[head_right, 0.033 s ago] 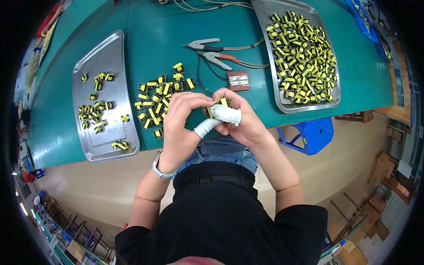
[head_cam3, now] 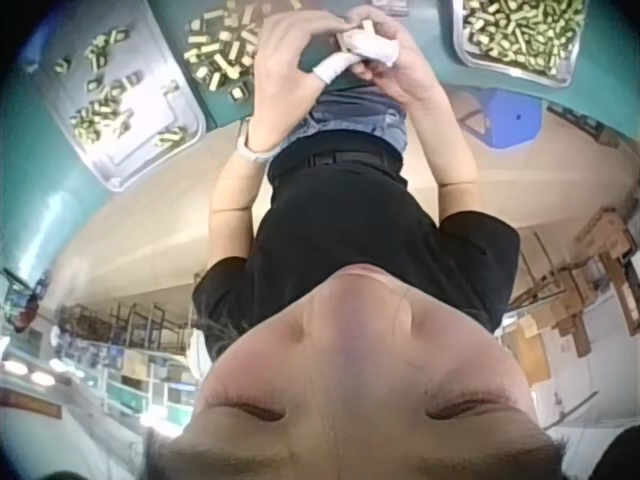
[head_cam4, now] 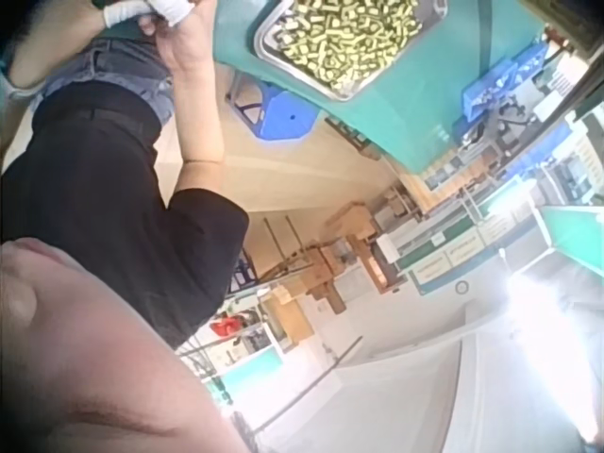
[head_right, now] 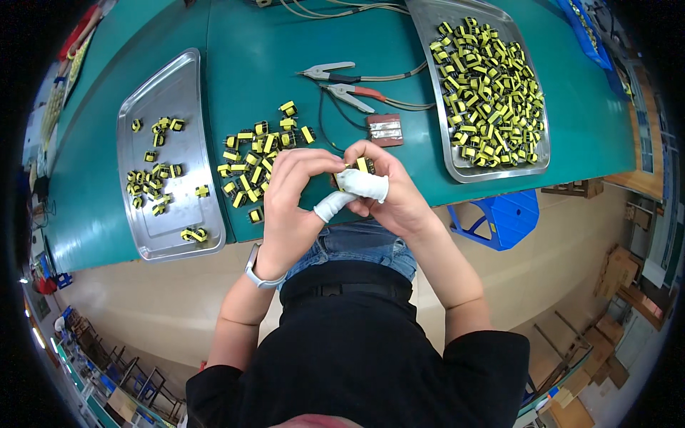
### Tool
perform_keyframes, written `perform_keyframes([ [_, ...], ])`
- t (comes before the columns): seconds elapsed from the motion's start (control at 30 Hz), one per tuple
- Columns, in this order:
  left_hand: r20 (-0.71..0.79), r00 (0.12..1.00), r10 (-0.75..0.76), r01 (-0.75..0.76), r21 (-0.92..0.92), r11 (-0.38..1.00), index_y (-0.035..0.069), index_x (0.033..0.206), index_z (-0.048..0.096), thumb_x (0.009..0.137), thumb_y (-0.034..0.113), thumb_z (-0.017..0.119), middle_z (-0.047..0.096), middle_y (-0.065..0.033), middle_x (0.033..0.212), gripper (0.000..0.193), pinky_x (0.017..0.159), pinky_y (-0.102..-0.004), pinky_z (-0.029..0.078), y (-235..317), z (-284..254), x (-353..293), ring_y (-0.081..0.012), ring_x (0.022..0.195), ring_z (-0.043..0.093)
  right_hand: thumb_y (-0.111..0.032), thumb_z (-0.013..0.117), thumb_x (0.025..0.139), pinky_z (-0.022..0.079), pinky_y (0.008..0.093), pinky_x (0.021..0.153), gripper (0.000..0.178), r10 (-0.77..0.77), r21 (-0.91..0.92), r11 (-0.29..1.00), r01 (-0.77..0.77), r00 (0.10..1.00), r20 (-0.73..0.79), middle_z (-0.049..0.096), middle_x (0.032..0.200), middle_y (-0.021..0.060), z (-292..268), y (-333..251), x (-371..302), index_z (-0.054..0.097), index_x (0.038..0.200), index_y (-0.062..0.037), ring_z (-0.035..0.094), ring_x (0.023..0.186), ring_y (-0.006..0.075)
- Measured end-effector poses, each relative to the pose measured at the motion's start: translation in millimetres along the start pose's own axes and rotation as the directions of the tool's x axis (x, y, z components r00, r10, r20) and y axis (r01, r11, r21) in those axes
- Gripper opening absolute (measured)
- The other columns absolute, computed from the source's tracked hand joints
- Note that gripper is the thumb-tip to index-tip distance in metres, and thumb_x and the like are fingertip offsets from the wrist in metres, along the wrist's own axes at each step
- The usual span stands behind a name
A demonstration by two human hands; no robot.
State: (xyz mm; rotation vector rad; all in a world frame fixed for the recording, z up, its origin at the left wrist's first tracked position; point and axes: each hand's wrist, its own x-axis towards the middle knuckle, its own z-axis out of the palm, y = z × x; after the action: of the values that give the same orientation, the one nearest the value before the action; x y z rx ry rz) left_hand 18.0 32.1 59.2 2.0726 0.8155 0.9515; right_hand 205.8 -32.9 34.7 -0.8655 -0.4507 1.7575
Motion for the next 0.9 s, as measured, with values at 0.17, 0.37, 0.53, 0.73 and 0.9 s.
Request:
perform_keyframes([
  [0.17, 0.049, 0.999, -0.008, -0.013, 0.413, 0.911, 0.009, 0.132, 0.064, 0.081, 0.018, 0.085, 0.063, -0.0075, 0.133, 0.057, 0.106, -0.0460, 0.041, -11.0, -7.7, 2.2, -0.0313, 0.122, 0.055, -0.008, 0.071, 0.096, 0.039, 0.0210, 0.051, 0.016, -0.364, -0.534, 0.834, 0.142, 0.868, -0.338, 0.063, 0.077, -0.0004, -0.8, -15.0, 8.5, 0.069, 0.111, -0.0052, 0.058, 0.062, 0.0058],
  [0.37, 0.091, 0.990, -0.110, 0.024, 0.651, 0.759, 0.009, 0.129, 0.065, 0.083, 0.012, 0.079, 0.060, -0.0077, 0.133, 0.049, 0.110, -0.0518, 0.036, -24.5, 5.5, 7.9, -0.0320, 0.124, 0.052, -0.020, 0.080, 0.092, 0.033, 0.0221, 0.051, 0.024, -0.601, -0.812, 0.582, -0.034, 0.655, -0.458, 0.058, 0.068, -0.0033, -32.9, -32.4, 16.0, 0.071, 0.108, -0.0042, 0.050, 0.058, 0.0032],
  [0.53, 0.119, 0.984, -0.135, 0.026, 0.649, 0.760, 0.010, 0.119, 0.067, 0.078, 0.000, 0.074, 0.064, -0.0074, 0.119, 0.043, 0.111, -0.0551, 0.034, -26.1, 5.4, 13.4, -0.0315, 0.122, 0.053, -0.026, 0.083, 0.090, 0.031, 0.0224, 0.047, 0.028, -0.602, -0.859, 0.500, -0.111, 0.668, -0.437, 0.055, 0.064, -0.0047, -39.6, -35.1, 19.8, 0.073, 0.103, -0.0032, 0.047, 0.052, 0.0029],
  [0.73, 0.058, 0.993, -0.099, 0.047, 0.584, 0.811, 0.013, 0.115, 0.068, 0.076, -0.004, 0.071, 0.066, -0.0040, 0.111, 0.043, 0.114, -0.0596, 0.031, -30.3, 7.3, 12.0, -0.0289, 0.119, 0.055, -0.028, 0.081, 0.092, 0.032, 0.0231, 0.044, 0.027, -0.449, -0.827, 0.515, -0.227, 0.750, -0.485, 0.054, 0.061, -0.0045, -39.5, -56.2, 20.1, 0.074, 0.103, -0.0044, 0.048, 0.050, 0.0036],
  [0.9, -0.007, 1.000, -0.027, 0.027, 0.482, 0.876, 0.013, 0.111, 0.068, 0.073, -0.005, 0.068, 0.066, -0.0012, 0.109, 0.042, 0.116, -0.0612, 0.026, -22.7, 2.8, 13.1, -0.0256, 0.115, 0.057, -0.025, 0.079, 0.092, 0.032, 0.0228, 0.045, 0.024, -0.325, -0.840, 0.454, -0.296, 0.823, -0.465, 0.055, 0.063, -0.0032, -34.1, -73.0, 24.6, 0.074, 0.101, -0.0041, 0.047, 0.050, 0.0041],
])
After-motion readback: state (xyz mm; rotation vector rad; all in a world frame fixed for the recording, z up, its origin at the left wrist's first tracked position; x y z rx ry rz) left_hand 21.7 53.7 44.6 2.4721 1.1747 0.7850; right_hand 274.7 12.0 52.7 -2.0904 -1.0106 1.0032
